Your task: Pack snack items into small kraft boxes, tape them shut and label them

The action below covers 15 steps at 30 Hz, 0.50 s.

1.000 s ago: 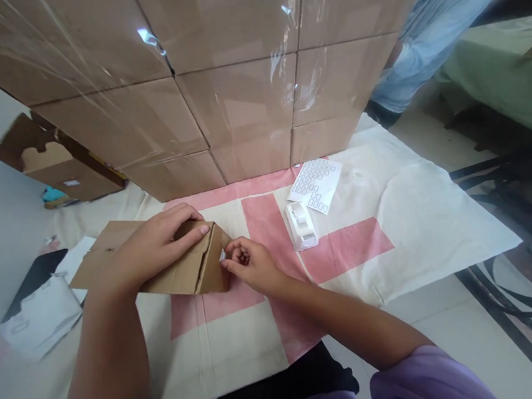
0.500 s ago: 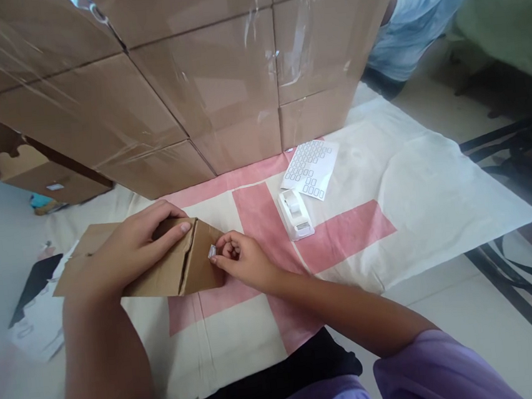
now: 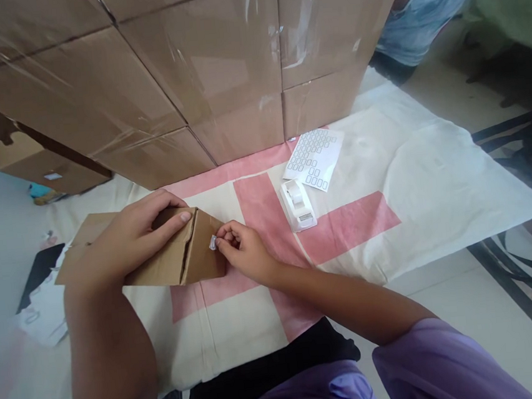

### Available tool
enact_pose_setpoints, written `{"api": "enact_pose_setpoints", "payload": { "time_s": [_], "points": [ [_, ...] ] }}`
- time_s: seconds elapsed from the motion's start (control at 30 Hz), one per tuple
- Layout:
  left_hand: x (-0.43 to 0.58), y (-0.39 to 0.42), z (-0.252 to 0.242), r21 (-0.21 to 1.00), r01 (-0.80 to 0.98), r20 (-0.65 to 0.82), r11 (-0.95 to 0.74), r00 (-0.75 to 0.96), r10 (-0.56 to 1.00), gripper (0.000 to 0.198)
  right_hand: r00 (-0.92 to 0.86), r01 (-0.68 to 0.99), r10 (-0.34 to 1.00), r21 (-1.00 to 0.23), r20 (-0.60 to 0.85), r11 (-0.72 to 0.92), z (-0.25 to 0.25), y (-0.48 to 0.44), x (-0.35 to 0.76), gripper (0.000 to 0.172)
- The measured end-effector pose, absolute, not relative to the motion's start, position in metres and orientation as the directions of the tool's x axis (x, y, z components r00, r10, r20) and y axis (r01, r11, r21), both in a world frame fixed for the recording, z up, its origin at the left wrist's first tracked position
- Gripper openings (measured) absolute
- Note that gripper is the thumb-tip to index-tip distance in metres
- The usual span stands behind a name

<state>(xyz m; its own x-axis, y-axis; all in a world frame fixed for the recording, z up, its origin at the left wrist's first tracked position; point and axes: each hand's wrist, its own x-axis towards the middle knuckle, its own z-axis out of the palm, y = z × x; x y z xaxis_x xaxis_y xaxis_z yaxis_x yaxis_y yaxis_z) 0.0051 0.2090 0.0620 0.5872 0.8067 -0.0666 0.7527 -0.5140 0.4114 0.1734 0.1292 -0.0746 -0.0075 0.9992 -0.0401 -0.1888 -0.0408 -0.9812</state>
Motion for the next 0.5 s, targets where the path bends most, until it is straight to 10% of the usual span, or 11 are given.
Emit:
{"api": "enact_pose_setpoints", "payload": {
  "time_s": [0.5],
  "points": [
    [0.0070,0.2081,0.0651,0.408,0.753,-0.064,-0.515,0.587,0.807,0.032,-0.094,-0.083,0.994,-0.995,0.057,0.049,-0.0754,0.1335,0.1788,0.007]
  ]
}}
